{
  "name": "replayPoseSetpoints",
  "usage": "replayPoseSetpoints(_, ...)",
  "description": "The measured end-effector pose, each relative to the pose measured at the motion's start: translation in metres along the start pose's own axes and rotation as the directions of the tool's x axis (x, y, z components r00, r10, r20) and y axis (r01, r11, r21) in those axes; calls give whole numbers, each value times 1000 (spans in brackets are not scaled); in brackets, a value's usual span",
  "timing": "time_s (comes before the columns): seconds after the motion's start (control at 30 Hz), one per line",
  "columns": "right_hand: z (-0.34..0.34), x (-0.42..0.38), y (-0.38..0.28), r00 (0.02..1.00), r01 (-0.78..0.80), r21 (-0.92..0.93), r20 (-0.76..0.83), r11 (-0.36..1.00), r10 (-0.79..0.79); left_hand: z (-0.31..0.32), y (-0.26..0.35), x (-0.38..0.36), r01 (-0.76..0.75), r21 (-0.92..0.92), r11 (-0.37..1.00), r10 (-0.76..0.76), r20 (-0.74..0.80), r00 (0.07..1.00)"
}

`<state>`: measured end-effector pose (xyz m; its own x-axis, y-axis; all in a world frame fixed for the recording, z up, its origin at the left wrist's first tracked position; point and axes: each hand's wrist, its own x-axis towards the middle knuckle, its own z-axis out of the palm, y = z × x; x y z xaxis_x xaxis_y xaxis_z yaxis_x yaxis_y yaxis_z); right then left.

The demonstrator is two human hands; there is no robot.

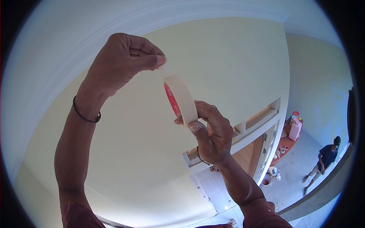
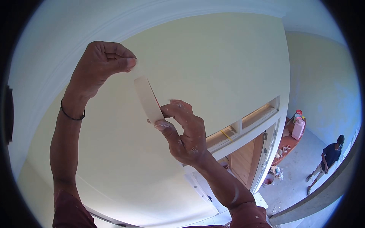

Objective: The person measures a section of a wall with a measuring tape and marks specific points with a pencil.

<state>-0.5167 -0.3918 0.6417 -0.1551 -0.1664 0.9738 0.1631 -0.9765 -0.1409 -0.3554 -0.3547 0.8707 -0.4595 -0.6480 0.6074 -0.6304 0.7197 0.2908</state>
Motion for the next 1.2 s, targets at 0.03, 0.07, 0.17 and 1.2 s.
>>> replayPoseSetpoints(0.03,-2,-1,-1,998,-56,10,-17,998,56,2,-4,6,-11,10,1000,11,-10,1000)
replayPoseSetpoints(0.07,-3,-3,-2,993,-109,19,-33,994,110,4,-7,11,-24,20,1000,25,-20,999)
replayPoseSetpoints(0.17,0,-16,1,984,-164,27,-66,986,166,1,-11,20,-17,89,996,22,-56,998)
replayPoseSetpoints(1.2,-28,-80,38,948,-319,-72,-26,945,318,-11,-57,96,-29,166,986,40,-65,997)
